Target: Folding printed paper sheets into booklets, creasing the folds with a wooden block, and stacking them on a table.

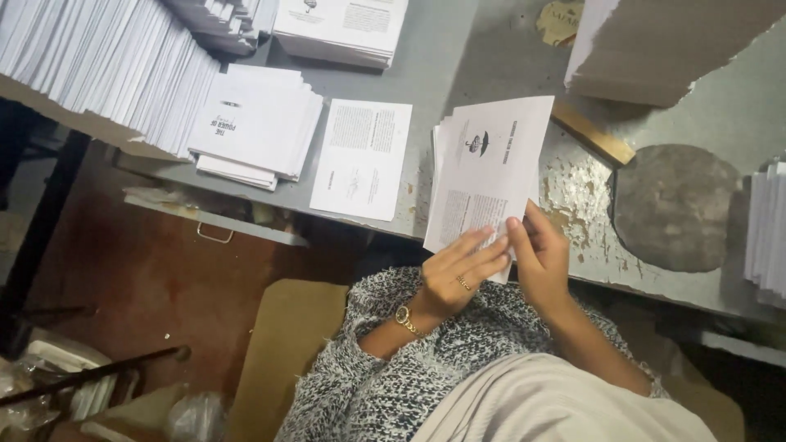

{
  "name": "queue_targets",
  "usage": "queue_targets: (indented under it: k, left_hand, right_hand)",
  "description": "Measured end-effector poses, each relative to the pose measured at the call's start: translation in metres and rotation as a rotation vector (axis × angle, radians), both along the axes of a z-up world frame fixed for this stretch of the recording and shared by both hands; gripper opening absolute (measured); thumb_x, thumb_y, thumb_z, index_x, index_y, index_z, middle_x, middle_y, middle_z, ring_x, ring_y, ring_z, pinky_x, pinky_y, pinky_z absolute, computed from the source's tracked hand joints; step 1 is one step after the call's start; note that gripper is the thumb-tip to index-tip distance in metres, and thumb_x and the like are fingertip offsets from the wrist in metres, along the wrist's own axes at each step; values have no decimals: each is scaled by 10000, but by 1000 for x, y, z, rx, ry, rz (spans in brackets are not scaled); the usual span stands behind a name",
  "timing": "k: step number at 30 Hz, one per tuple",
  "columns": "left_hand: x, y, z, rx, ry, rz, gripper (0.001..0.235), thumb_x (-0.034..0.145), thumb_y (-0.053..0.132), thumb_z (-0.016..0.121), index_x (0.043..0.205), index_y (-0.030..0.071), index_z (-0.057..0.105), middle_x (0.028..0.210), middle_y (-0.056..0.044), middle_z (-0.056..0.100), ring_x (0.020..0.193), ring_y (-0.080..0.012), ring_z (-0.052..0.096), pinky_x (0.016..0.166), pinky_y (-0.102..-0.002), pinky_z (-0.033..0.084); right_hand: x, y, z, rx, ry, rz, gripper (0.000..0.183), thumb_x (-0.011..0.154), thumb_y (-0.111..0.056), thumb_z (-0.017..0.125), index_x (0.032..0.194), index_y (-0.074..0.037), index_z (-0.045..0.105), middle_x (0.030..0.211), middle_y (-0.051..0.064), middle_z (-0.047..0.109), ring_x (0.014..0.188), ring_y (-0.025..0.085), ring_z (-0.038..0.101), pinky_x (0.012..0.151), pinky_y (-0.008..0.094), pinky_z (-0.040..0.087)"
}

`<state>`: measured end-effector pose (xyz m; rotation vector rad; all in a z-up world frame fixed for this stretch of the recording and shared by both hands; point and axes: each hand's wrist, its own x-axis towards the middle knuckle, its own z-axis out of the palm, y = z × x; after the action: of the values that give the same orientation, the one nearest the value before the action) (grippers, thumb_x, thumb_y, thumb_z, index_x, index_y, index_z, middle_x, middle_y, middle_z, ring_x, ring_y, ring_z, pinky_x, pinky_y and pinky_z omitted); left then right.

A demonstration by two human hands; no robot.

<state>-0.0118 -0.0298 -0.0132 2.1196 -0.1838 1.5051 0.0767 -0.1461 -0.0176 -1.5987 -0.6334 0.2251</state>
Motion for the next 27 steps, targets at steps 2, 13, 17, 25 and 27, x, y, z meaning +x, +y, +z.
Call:
queue_targets:
  k: [2, 13, 17, 25, 27]
  left_hand:
    - [-2, 3, 2, 32, 33, 7, 239, 1011, 76, 588, 1054, 187, 795, 1122, -6, 786, 1042, -238, 761, 940, -389, 614]
    - [11, 56, 2, -168, 442, 104, 267, 864, 194, 805, 1123, 155, 755, 1224, -50, 737, 1204, -305, 664, 1053, -434, 523]
    - [36, 101, -7, -213, 561, 274, 352, 902, 182, 772, 1221, 69, 676, 1232, -142, 653, 1198, -380, 603, 1028, -540, 504]
    - [72, 142, -18, -146, 968, 397, 404, 852, 298, 808, 1136, 29, 709, 1174, -122, 584, 1113, -328, 594, 958, -520, 451]
    - [69, 142, -9, -217, 954, 404, 348, 824, 259, 836, 1081, 53, 723, 1145, -90, 590, 1058, -323, 629, 920, -520, 492]
  right_hand:
    - [0, 1, 12, 11, 30, 10, 434, 1050, -83, 524, 1456, 69, 530, 1074, 260, 726, 1010, 305, 707, 871, 467, 569]
    - [30, -7, -9, -351, -549, -111, 667, 904, -25, 764, 1497, 70, 471, 1456, 323, 518, 1364, 495, 460, 1125, 605, 380]
    - [17, -26, -49, -403, -642, 207, 622, 724, -177, 868, 1312, -90, 685, 1433, 177, 610, 1364, 389, 531, 1155, 491, 415]
    - [19, -30, -59, -455, -653, 204, 540, 727, -207, 865, 1247, -173, 724, 1446, 53, 632, 1363, 305, 552, 1162, 413, 434]
    - [17, -29, -55, -429, -660, 196, 533, 704, -211, 885, 1215, -163, 741, 1418, 56, 651, 1346, 288, 573, 1155, 391, 446]
